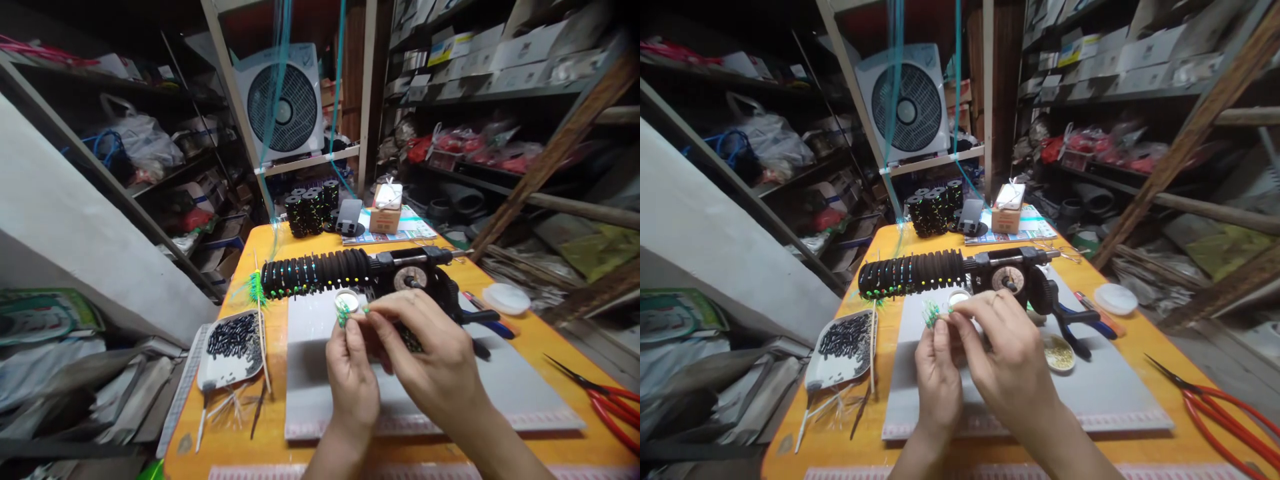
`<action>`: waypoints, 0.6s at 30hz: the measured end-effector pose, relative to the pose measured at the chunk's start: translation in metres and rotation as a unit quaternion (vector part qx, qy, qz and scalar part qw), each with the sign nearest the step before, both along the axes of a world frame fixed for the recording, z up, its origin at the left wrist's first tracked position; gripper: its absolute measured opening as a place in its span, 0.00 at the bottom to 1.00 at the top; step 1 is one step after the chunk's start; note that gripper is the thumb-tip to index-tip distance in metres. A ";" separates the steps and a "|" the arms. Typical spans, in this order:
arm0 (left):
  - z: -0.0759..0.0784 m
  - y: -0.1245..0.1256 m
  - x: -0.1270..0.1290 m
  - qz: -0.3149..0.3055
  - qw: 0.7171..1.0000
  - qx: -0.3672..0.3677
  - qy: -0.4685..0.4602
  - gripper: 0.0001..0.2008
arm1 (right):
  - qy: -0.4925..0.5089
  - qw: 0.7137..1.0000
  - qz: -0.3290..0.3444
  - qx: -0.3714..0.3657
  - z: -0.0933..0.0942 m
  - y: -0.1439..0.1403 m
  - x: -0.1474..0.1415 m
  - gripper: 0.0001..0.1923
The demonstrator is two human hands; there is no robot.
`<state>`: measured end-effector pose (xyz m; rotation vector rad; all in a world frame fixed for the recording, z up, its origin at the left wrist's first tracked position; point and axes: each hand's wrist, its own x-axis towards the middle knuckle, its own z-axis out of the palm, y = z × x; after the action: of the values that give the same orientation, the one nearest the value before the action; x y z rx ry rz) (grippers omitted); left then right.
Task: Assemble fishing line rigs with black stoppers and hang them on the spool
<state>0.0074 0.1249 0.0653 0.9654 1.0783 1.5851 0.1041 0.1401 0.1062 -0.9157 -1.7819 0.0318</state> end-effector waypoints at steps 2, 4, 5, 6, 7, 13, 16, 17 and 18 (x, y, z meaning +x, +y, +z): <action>0.000 0.004 -0.002 0.018 0.999 0.029 0.011 0.25 | 0.015 0.999 -0.016 -0.038 0.007 0.007 0.002 0.05; -0.002 0.007 -0.007 0.037 0.997 0.067 0.029 0.22 | 0.021 0.995 -0.024 -0.095 0.012 0.015 0.004 0.06; -0.002 0.007 -0.009 0.044 0.995 0.085 0.035 0.22 | 0.017 0.992 -0.023 -0.126 0.014 0.018 0.006 0.07; -0.003 0.007 -0.012 0.049 0.993 0.100 0.040 0.21 | 0.012 0.988 -0.021 -0.151 0.015 0.020 0.007 0.08; -0.003 0.007 -0.015 0.057 0.991 0.111 0.045 0.21 | 0.007 0.986 -0.018 -0.167 0.015 0.022 0.008 0.09; 0.006 -0.003 -0.023 0.051 0.990 0.115 0.063 0.20 | -0.027 0.979 0.000 -0.200 0.001 0.014 0.015 0.10; 0.009 -0.010 -0.023 0.007 0.993 0.104 0.048 0.20 | -0.032 0.988 -0.022 -0.149 -0.004 0.001 0.017 0.07; 0.009 -0.012 -0.022 -0.005 0.994 0.099 0.046 0.20 | -0.021 0.991 -0.028 -0.126 -0.004 -0.003 0.016 0.05; 0.009 -0.014 -0.022 -0.014 0.995 0.091 0.046 0.21 | -0.008 0.993 -0.025 -0.111 -0.003 -0.007 0.014 0.04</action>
<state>-0.0145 0.1112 0.0745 1.1798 0.9898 1.6512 0.1186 0.1331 0.1030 -1.1223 -1.7936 0.1945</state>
